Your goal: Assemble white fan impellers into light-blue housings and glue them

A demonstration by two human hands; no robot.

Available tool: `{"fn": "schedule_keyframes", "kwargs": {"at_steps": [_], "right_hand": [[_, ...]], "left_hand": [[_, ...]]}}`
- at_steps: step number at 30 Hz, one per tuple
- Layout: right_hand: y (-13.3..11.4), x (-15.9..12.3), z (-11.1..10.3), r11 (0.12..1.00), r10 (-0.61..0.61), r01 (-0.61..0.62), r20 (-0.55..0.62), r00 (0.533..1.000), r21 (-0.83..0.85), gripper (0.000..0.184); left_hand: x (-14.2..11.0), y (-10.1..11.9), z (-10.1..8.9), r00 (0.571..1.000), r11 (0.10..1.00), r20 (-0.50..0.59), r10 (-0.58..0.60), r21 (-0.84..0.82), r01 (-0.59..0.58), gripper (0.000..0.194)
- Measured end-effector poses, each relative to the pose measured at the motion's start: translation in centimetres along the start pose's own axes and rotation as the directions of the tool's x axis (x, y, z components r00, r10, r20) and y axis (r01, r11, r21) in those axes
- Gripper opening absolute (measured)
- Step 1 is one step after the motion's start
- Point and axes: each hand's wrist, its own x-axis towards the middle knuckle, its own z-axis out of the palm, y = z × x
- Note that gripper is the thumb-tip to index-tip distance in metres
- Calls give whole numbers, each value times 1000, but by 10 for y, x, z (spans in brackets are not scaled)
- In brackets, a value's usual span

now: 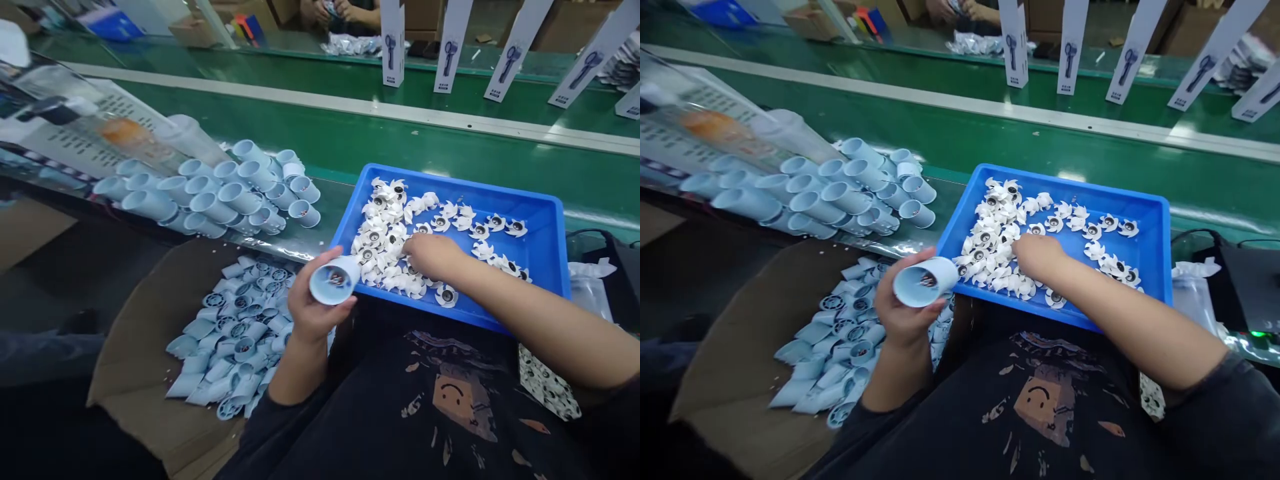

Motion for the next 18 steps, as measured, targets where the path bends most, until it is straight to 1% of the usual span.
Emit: {"fn": "schedule_keyframes", "kwargs": {"at_steps": [1, 3, 5, 7, 9, 10, 12, 13, 14, 15, 16, 17, 18], "right_hand": [[0, 0, 0, 999, 32, -31, 11, 999, -6, 20], [2, 0, 1, 995, 96, -95, 36, 995, -13, 20], [6, -2, 0, 991, 137, -136, 54, 989, -8, 21], [9, -10, -3, 989, 148, -148, 33, 988, 7, 16], [11, -27, -6, 989, 147, -146, -37, 988, 21, 22], [11, -39, -7, 992, 127, -124, -91, 988, 36, 26], [7, -66, -8, 997, 12, 7, -235, 972, 81, 32], [4, -80, -7, 982, -106, 153, -350, 931, 110, 31], [0, -93, -5, 955, -210, 280, -449, 869, 95, 29], [-3, -103, -2, 932, -285, 361, -524, 803, 46, 26], [-6, -112, 1, 911, -341, 412, -570, 747, -6, 23], [-8, -118, 4, 905, -370, 421, -586, 721, -54, 20], [-9, -122, 7, 906, -382, 414, -586, 715, -85, 18]], "left_hand": [[3, 8, 6, 998, 1000, 70, -1, -25, 3, 55], [5, 18, 17, 987, 998, 161, 31, -61, -21, 49], [5, 23, 24, 978, 995, 199, 55, -98, -36, 47], [4, 26, 29, 974, 994, 223, 51, -101, -29, 56], [5, 30, 33, 963, 999, 264, 52, -29, -46, 65], [6, 33, 34, 954, 997, 291, 63, 28, -75, 66], [9, 40, 37, 934, 980, 342, 99, 130, -152, 55], [11, 43, 39, 923, 970, 366, 117, 157, -186, 48], [12, 47, 41, 910, 962, 393, 132, 170, -213, 41], [13, 51, 43, 895, 956, 421, 143, 173, -235, 36], [14, 54, 46, 879, 952, 452, 153, 170, -253, 33], [14, 58, 48, 861, 949, 482, 161, 163, -268, 32], [15, 61, 51, 845, 947, 509, 165, 156, -280, 32]]}}
